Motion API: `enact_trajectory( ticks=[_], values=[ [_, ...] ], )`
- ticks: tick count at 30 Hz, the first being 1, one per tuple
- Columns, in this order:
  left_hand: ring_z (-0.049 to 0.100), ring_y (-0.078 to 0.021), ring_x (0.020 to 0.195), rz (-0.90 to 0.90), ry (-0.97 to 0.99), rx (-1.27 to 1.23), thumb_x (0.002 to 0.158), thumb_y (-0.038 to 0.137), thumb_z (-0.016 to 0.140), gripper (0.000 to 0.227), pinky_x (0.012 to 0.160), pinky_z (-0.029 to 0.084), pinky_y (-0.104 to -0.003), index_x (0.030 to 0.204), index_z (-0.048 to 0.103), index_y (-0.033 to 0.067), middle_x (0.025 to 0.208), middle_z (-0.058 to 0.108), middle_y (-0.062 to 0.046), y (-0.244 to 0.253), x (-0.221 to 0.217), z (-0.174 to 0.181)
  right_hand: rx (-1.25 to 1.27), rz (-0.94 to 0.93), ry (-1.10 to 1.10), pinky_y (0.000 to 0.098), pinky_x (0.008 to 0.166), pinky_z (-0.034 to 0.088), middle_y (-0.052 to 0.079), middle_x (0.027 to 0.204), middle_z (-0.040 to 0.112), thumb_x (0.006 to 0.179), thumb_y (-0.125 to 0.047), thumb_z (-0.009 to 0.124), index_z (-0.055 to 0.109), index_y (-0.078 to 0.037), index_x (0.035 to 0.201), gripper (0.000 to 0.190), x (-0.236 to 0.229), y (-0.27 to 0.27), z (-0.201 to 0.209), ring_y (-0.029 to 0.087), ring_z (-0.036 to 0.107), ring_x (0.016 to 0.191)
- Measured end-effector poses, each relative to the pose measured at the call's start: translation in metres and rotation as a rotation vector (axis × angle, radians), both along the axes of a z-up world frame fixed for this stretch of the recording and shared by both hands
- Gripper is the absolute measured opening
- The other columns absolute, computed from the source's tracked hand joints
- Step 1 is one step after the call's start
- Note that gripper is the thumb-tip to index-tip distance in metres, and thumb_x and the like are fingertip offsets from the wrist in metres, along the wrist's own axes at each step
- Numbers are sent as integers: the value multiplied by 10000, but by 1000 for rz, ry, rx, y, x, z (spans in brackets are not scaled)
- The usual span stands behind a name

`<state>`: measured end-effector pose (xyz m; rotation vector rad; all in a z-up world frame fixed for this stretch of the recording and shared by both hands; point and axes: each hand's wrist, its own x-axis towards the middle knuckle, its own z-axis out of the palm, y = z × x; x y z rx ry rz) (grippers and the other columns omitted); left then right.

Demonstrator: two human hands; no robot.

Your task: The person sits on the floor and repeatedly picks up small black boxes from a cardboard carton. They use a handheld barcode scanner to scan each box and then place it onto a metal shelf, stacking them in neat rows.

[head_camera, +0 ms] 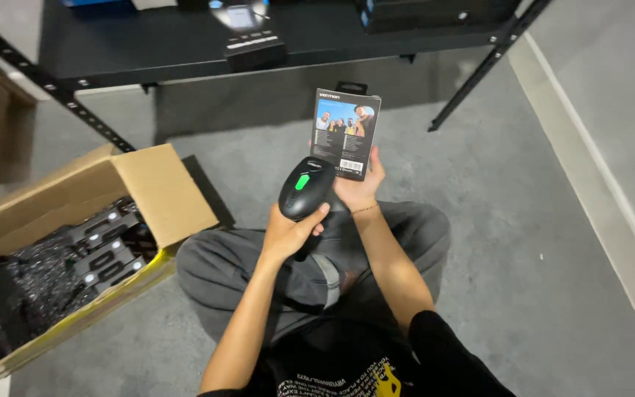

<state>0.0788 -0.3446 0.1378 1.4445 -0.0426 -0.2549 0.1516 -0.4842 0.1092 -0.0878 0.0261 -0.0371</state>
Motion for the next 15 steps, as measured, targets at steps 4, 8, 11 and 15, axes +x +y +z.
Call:
enact_trajectory(
  ticks=[4, 8, 11, 15],
  values=[
    [651, -171, 467, 42, -13, 23, 809, 159, 767, 202, 485, 543, -281, 779, 721, -35, 541, 652, -175, 12, 3, 20, -35, 86, -47, 579, 1148, 353, 139, 1374, 559, 880, -503, 557, 576, -172, 1340, 567, 22, 4, -4, 368, 512, 1299],
    [630, -160, 438, 60, -31, 85, 801, 169, 761, 240, 465, 515, -270, 660, 691, -13, 499, 634, -144, 21, 8, 49, -114, 146, -151, 599, 1148, 360, 110, 1358, 582, 875, -552, 503, 562, -197, 1350, 596, 55, 5, -10, 364, 545, 1274],
    [624, -161, 442, 51, -28, 69, 795, 162, 752, 239, 469, 513, -273, 655, 677, -16, 496, 626, -150, 24, 7, 68, -124, 143, -202, 625, 1136, 369, 119, 1372, 568, 879, -534, 511, 535, -192, 1372, 601, 61, 16, 9, 383, 544, 1270],
    [617, -175, 451, 25, 31, 70, 788, 169, 746, 252, 484, 511, -277, 666, 658, -33, 508, 621, -170, 22, 3, 68, -162, 125, -162, 649, 1071, 412, 147, 1374, 550, 907, -491, 528, 461, -176, 1426, 611, 47, 24, 40, 423, 533, 1264]
  ],
)
